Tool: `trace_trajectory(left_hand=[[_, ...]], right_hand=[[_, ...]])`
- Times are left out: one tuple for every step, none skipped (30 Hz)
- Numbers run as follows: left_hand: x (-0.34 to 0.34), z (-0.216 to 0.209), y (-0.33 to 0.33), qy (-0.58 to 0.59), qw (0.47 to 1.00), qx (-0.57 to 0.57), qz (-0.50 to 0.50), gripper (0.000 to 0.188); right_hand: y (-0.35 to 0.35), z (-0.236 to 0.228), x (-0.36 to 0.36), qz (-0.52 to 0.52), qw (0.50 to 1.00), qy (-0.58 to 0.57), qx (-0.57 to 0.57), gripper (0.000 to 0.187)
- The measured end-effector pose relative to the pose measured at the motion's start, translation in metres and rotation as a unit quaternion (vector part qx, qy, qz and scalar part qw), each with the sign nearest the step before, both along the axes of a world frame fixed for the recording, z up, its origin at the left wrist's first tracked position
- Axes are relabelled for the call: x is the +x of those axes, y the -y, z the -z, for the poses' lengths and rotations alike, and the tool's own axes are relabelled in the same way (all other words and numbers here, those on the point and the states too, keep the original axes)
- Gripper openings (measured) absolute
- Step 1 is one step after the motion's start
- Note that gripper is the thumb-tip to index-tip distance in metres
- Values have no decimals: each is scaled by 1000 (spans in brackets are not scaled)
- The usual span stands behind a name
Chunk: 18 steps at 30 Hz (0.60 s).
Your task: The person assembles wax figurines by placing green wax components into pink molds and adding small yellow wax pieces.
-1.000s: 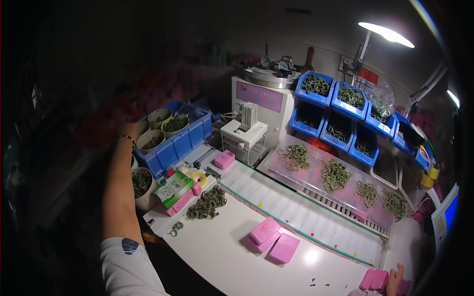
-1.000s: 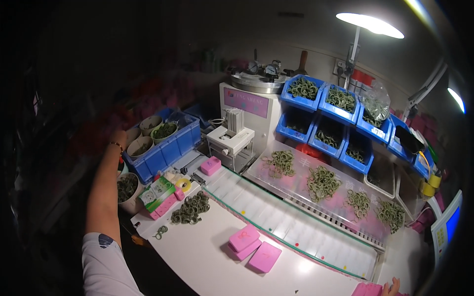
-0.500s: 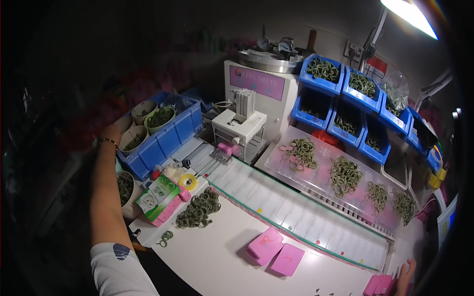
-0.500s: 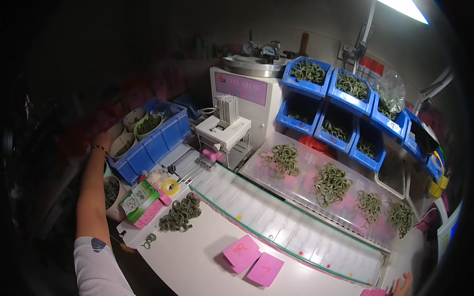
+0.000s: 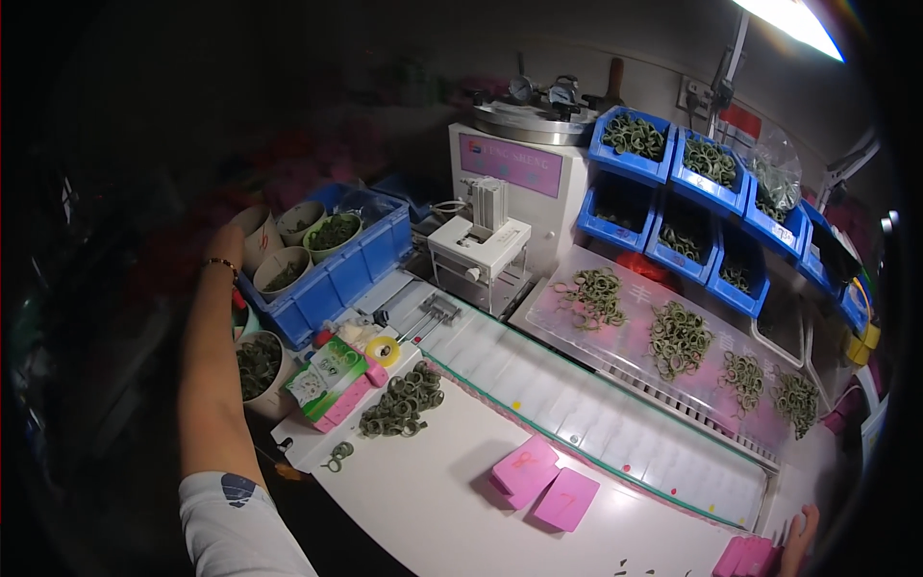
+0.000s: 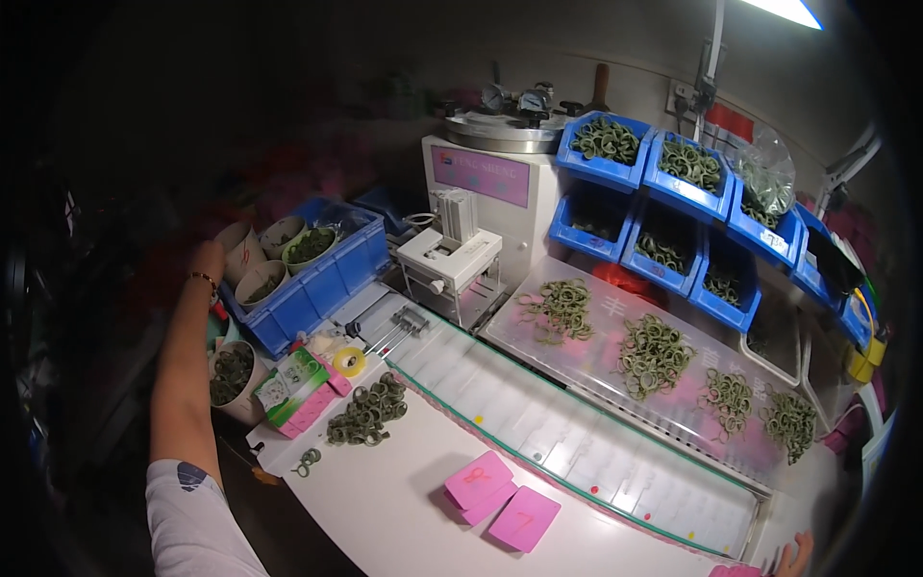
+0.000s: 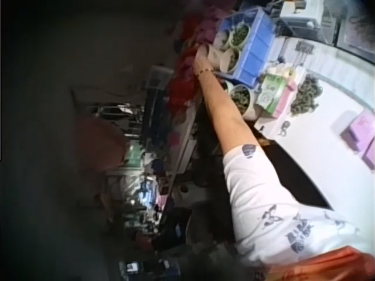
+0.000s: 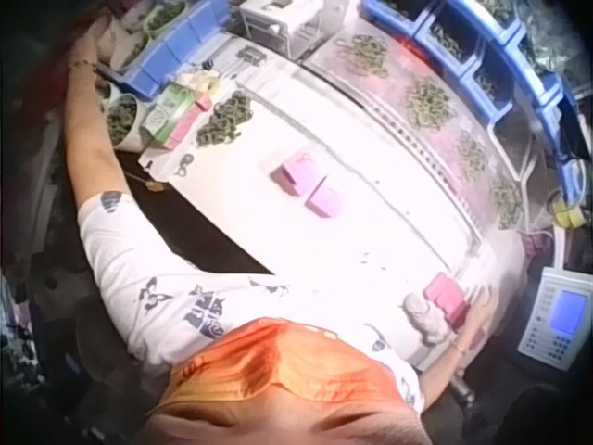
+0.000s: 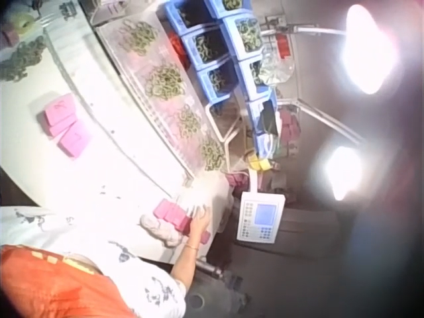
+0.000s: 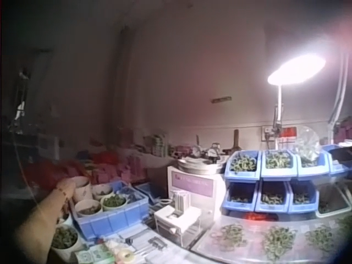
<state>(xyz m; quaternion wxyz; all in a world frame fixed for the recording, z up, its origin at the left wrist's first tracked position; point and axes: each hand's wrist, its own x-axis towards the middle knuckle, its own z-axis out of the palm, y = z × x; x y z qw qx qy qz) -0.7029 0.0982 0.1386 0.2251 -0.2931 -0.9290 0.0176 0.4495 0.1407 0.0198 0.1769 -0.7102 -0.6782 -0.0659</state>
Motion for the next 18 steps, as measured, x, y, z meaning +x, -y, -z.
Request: trace_trajectory(left_hand=[[8, -9, 1, 0, 1000, 12, -1, 15], [16, -17, 4, -2, 1000, 13, -3, 15], [29, -27, 9, -16, 999, 29, 26, 16], [36, -35, 15, -30, 997, 44, 54, 19], [34, -41, 19, -34, 997, 46, 51, 19], [34, -49, 22, -45, 994, 65, 80, 18], [35, -57, 27, -56, 989, 83, 108, 17], [37, -64, 33, -59, 982, 117, 137, 15], [46, -71, 29, -59, 981, 119, 140, 15], [55, -78, 25, -47, 973, 142, 175, 14], [63, -84, 23, -35, 963, 165, 210, 14], [68, -89, 20, -34, 962, 165, 217, 14], [73, -91, 17, -47, 931, 193, 305, 13], [79, -92, 14, -58, 893, 217, 391, 12], [91, -95, 10, -55, 889, 214, 400, 12], [111, -98, 7, -50, 864, 229, 445, 11], [131, -100, 6, -45, 837, 243, 488, 10], [164, -105, 6, 37, 837, 250, 485, 11]], right_hand=[[1, 0, 1, -4, 1000, 2, 9, 39], [3, 1, 2, -9, 1000, 3, 18, 38], [3, 3, 6, -12, 1000, 0, 20, 38], [2, 4, 9, -16, 1000, -4, 27, 39], [2, 6, 12, -19, 999, -8, 34, 39], [0, 6, 9, -24, 999, -12, 36, 39], [-1, 5, 5, -24, 999, -8, 36, 39], [-2, 6, 3, -24, 999, -4, 36, 39], [3, 8, 8, -21, 999, -4, 37, 39], [5, 13, 17, -36, 998, 8, 46, 40], [6, 17, 25, -49, 997, 20, 54, 41], [3, 23, 35, -42, 997, 19, 54, 41], [-4, 34, 52, -23, 998, -14, 52, 36], [-5, 46, 61, -3, 998, -49, 49, 33], [-6, 48, 45, -12, 996, -73, 47, 35], [-11, 27, -1, -20, 994, -98, 44, 37], [-13, 11, -39, -31, 992, -116, 46, 34], [-9, -11, -73, -39, 990, -129, 53, 31]])
